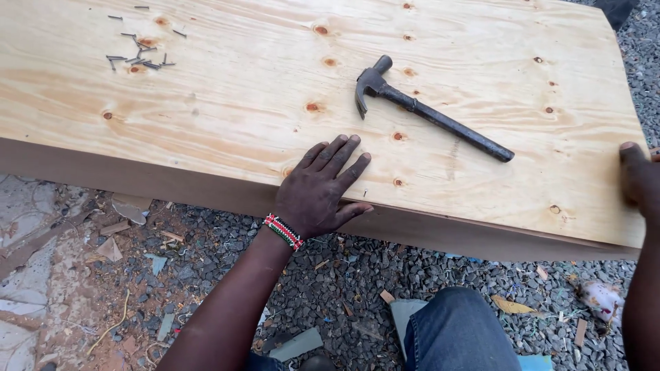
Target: Nailing a plywood board onto a wooden frame using a hammer and small nails
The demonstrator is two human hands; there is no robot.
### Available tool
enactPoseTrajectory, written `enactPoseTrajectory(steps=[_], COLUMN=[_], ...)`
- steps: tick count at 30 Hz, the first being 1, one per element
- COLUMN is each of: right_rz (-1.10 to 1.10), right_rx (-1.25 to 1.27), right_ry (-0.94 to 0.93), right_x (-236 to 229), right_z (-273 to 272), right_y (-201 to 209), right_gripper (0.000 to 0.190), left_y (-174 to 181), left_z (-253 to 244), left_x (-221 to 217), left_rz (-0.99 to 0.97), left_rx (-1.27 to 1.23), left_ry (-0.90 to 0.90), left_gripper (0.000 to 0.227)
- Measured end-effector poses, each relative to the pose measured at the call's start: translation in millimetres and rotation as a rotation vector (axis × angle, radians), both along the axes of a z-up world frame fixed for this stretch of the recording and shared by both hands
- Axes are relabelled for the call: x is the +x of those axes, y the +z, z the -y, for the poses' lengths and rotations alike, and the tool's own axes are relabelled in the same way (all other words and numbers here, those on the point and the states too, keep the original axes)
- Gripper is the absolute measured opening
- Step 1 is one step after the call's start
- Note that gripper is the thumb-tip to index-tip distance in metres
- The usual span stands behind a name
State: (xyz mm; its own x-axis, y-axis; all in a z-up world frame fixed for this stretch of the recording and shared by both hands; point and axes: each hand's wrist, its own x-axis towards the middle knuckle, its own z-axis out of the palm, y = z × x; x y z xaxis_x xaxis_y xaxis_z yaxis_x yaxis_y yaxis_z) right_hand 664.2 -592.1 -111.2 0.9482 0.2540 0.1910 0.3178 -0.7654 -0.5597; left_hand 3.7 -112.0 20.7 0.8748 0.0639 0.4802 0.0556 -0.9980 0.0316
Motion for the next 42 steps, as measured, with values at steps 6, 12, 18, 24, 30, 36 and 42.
enactPoseTrajectory(steps=[6,12,18,24,30,36,42], right_rz=[-0.077,0.362,0.249,0.209,0.561,0.312,0.201], right_rx=[-0.055,-0.504,-0.282,-0.306,-0.584,-0.400,-0.276], right_ry=[-0.113,-0.078,-0.206,-0.197,-0.043,-0.119,-0.164], right_x=[-46,-57,-135,-145,-103,-120,-149], right_z=[-11,15,-46,-51,-19,-33,-37], right_y=[60,46,80,84,48,72,99], right_gripper=[0.075,0.050,0.048,0.048,0.047,0.046,0.043], left_y=[0,4,16,13,10,9,9], left_z=[-4,-2,-5,-2,-1,-2,-3], left_x=[0,5,0,-1,1,-2,-3], left_rz=[0.024,0.066,0.030,0.025,0.052,0.002,0.029], left_rx=[0.017,-0.046,0.041,0.067,0.022,-0.001,0.021], left_ry=[-0.023,-0.122,-0.046,-0.005,-0.031,-0.015,-0.022], left_gripper=[0.095,0.094,0.095,0.093,0.089,0.088,0.087])
